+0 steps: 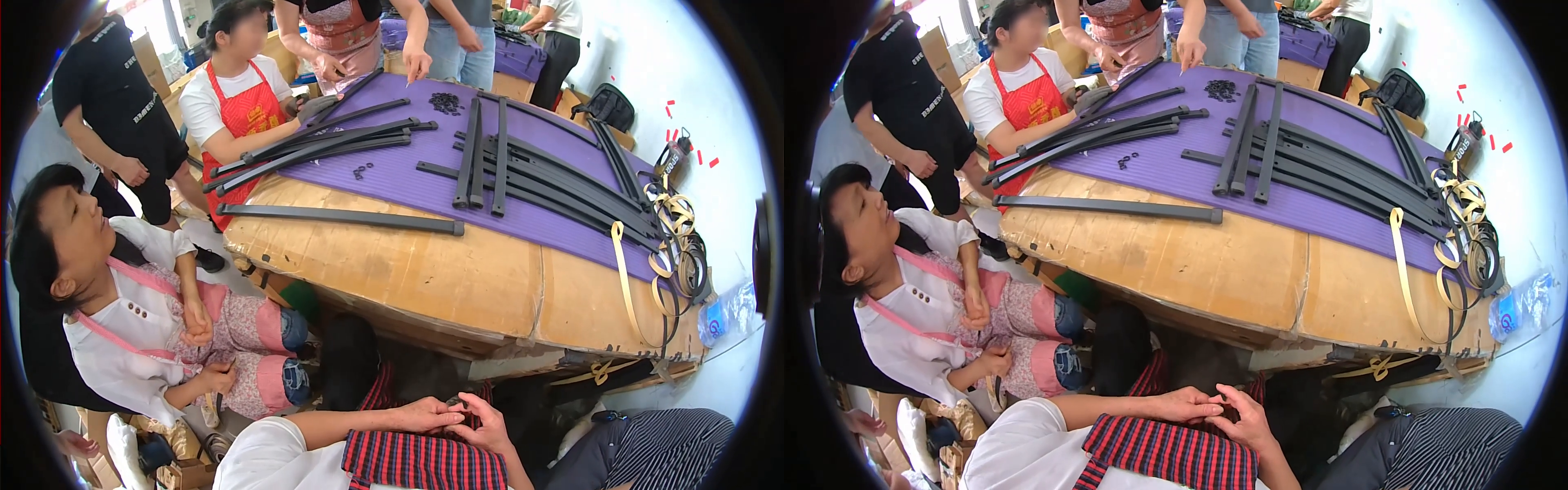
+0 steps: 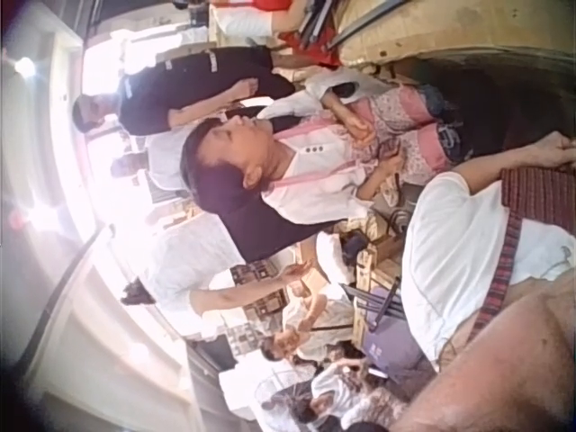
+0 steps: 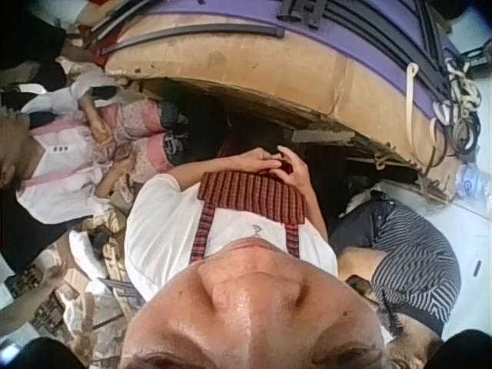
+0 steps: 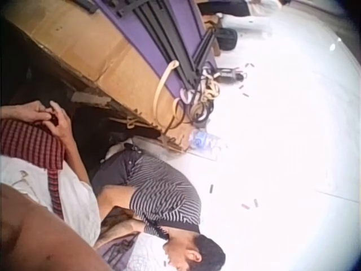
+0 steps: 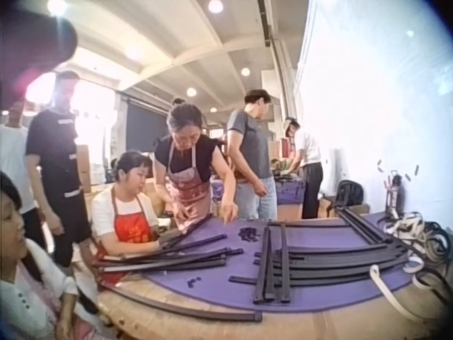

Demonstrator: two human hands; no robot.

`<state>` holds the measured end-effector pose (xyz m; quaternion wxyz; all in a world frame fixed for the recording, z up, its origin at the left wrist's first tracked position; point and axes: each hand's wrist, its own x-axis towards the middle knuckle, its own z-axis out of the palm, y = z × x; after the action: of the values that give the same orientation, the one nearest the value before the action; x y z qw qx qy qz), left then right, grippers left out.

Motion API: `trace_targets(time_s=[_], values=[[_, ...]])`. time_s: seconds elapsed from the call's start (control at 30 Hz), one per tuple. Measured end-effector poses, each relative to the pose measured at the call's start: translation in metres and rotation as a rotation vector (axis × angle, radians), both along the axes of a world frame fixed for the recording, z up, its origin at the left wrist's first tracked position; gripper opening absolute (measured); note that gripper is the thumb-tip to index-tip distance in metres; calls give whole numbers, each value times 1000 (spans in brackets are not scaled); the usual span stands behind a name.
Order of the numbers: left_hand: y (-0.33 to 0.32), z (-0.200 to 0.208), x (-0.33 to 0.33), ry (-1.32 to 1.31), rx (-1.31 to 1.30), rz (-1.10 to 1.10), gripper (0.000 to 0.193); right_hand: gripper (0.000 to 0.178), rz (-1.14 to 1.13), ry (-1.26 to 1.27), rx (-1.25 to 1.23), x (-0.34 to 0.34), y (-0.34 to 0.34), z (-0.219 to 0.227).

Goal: Assemble plastic connectors and straps onto metal rods at a workshop table.

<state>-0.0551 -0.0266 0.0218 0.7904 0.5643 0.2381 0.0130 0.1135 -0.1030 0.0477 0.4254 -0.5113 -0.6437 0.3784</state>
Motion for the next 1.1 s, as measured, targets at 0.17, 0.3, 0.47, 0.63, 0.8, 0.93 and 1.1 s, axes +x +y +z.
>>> trace_targets(time_s=[0.17, 0.3, 0.47, 0.63, 0.8, 0.93, 1.1], values=[[3, 4, 2, 39, 27, -21, 49, 55, -7, -14, -53, 0, 1, 4], [3, 7, 3, 62, 15, 6, 49, 53, -29, -31, -65, -1, 2, 8], [2, 3, 5, 61, 29, 15, 50, 53, -24, 4, -70, 0, 1, 4], [2, -2, 5, 69, 43, 0, 51, 52, -20, -2, -83, 1, 1, 2], [1, 1, 4, 67, 49, 5, 52, 52, -16, -16, -99, 1, 0, 3], [1, 9, 3, 84, 47, 8, 52, 53, -9, -41, -101, 2, 0, 0], [-1, 8, 2, 86, 26, 11, 52, 58, 17, -78, -78, 3, 0, -3]])
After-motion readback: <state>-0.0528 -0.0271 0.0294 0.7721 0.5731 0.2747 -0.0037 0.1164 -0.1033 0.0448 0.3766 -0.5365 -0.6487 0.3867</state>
